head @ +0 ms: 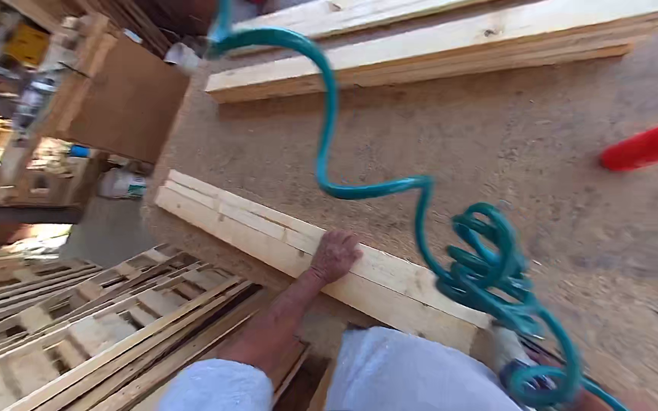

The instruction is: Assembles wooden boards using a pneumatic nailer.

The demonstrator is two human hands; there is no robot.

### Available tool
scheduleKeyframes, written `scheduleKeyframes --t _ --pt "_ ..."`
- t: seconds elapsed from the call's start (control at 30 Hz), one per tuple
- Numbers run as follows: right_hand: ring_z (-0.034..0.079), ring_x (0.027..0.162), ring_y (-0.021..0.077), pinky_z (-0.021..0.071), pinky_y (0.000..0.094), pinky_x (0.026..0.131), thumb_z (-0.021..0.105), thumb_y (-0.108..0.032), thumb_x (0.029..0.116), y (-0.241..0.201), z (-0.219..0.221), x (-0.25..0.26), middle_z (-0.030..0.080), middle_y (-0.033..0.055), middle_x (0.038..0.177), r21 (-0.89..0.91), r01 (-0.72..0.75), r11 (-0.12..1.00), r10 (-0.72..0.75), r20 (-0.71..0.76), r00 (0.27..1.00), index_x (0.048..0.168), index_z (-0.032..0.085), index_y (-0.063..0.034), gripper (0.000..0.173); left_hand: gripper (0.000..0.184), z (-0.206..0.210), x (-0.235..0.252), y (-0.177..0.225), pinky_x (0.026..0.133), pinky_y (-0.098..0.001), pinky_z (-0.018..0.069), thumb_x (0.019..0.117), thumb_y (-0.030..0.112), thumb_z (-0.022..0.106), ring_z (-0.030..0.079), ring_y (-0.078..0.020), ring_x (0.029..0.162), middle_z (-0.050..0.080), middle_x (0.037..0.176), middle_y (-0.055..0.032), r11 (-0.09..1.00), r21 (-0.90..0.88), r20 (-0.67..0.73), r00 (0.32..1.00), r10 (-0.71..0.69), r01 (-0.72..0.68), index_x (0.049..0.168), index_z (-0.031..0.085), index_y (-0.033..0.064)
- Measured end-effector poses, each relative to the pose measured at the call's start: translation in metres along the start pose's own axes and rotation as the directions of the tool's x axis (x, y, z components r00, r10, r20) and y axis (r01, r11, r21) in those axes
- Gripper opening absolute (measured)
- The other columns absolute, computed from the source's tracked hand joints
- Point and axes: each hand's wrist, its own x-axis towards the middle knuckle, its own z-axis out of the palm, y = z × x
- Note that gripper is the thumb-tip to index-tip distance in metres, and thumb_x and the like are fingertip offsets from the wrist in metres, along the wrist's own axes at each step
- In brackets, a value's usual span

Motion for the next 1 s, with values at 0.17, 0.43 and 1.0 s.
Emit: scheduleKeyframes --t 0.17,0.43,1.0 --pt "0.071 0.096 0.0447 0.0536 0.0684 0.079 0.071 -0.045 0.0921 0.046 0.025 0.015 0.074 0.0181 0.106 0.031 0.07 0.997 -0.068 -0.064 0.996 0.141 0.059 -0.0252 0.054 0.042 -0.034 0.014 0.084 0.126 -0.0581 0.017 0.1065 0.028 0.051 0.041 -0.0373 0.146 0.056 0.148 -0.0188 0.976 -0.106 0.282 0.947 -0.156 0.192 0.14 0.061 0.0046" --pt "0.073 0.094 0.0358 0.0549 0.0628 0.079 0.068 -0.045 0.092 0.053 0.025 0.02 0.075 0.0104 0.103 -0.02 0.131 0.991 -0.132 -0.051 0.99 0.128 0.067 -0.0211 0.043 0.076 0.08 -0.013 0.109 0.129 -0.0558 0.0046 0.0978 0.071 0.037 0.026 -0.0264 0.155 0.041 0.162 -0.0073 0.977 -0.114 -0.04 0.982 -0.186 0.181 0.155 0.046 0.0215" --pt "0.072 0.091 0.0255 0.0565 0.053 0.075 0.066 -0.047 0.0919 0.047 0.036 0.034 0.074 0.0027 0.097 -0.067 0.197 0.978 -0.2 -0.037 0.979 0.129 0.063 -0.0292 0.041 0.086 0.062 -0.001 0.114 0.124 -0.0649 0.0129 0.0934 0.076 0.035 0.032 -0.0411 0.151 0.051 0.151 -0.0185 0.962 -0.051 -0.095 0.957 -0.273 0.269 0.14 0.06 0.0083"
